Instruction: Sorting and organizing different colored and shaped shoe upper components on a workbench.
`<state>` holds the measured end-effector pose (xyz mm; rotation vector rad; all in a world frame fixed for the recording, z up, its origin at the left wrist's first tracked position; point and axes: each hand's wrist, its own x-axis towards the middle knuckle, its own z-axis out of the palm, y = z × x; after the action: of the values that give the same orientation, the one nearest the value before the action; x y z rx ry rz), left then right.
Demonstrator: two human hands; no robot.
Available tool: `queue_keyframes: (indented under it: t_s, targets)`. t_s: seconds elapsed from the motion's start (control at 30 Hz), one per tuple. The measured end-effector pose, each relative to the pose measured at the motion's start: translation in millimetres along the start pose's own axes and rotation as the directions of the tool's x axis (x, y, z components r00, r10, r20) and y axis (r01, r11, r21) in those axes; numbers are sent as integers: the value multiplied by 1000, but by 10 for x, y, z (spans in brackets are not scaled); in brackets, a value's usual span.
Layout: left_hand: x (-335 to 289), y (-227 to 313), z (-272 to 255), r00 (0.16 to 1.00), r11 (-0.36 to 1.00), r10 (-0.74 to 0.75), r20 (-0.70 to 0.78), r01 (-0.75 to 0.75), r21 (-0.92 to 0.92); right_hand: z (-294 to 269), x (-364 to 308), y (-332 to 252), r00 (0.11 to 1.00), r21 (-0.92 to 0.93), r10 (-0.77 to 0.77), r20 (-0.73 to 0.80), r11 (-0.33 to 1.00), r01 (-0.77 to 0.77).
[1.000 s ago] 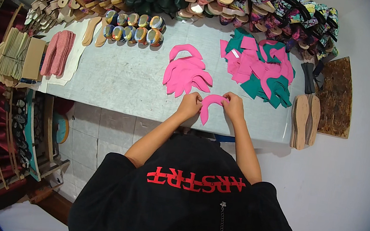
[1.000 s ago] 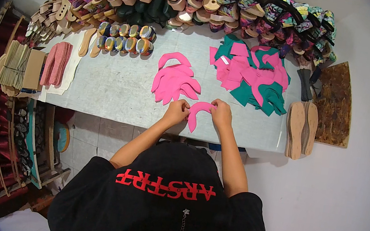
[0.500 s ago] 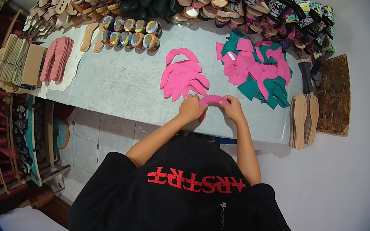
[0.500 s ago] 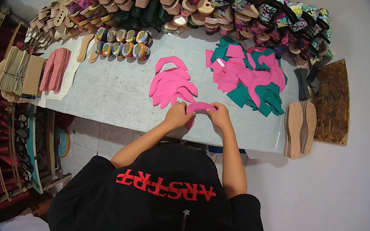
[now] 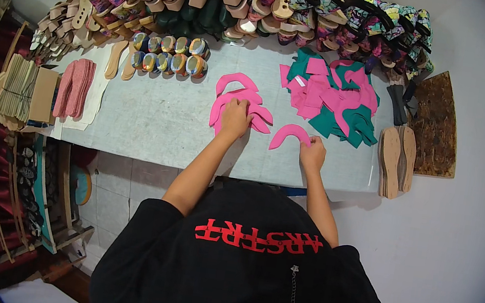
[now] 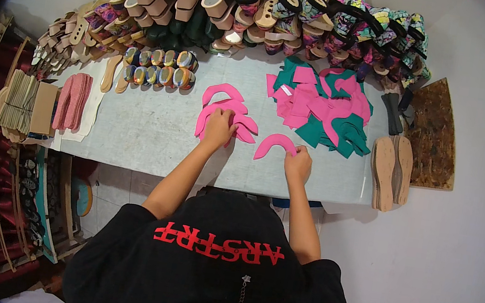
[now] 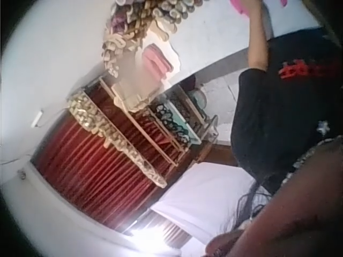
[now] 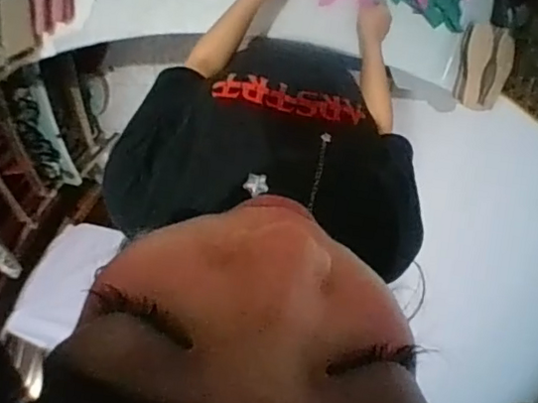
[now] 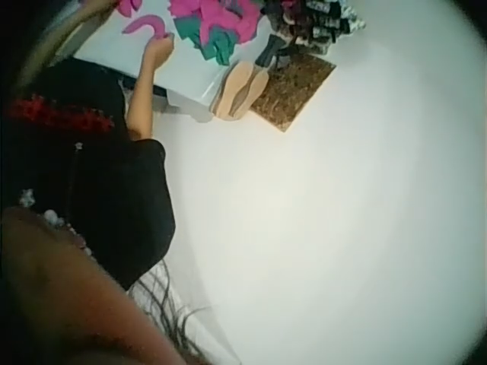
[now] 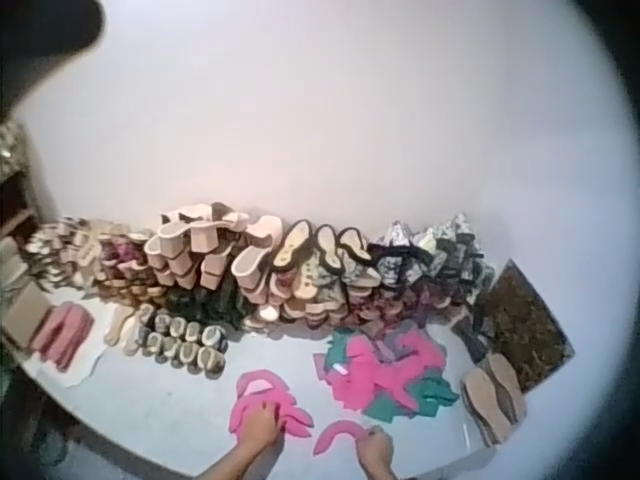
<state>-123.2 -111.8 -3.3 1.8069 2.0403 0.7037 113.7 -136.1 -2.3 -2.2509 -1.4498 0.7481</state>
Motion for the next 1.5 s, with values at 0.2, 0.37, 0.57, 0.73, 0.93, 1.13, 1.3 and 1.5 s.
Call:
queue_keyframes:
  t_s: [0.2, 0.37, 0.57, 0.73, 0.93, 1.13, 1.3, 1.5]
  targets:
    - [49, -2, 18, 996, 996, 85, 8, -85, 1, 50, -114, -240, 936, -174, -323, -136, 938, 299]
    - [70, 231, -258, 963, 962, 263, 60, -256, -95, 165, 53, -465, 806, 218, -592, 19, 789, 574]
    - [211, 234, -287, 928, 825, 306, 211, -148, -546, 199, 246, -646, 728, 399, -592, 347, 795, 457]
    - [101, -175, -19, 865, 726, 291, 409, 80, -683, 259, 233, -674, 630, 161, -774, -62, 615, 772]
    - [5, -235, 121, 909, 793, 293, 297, -57, -606, -25, 322, -809, 788, 536, -600, 139, 715, 450]
    - [8, 13, 38, 901, 854, 290, 323, -91, -513, -399, 466, -513, 829, 720, -510, 231, 662, 207]
    - [29, 413, 54, 847, 873, 223, 482, 47, -486, -464, 416, -330, 769, 671, -435, 468, 741, 10]
    - [19, 440, 259, 695, 610, 325, 642, 364, -704, -453, 425, -103, 826, 706, -361, 432, 705, -62]
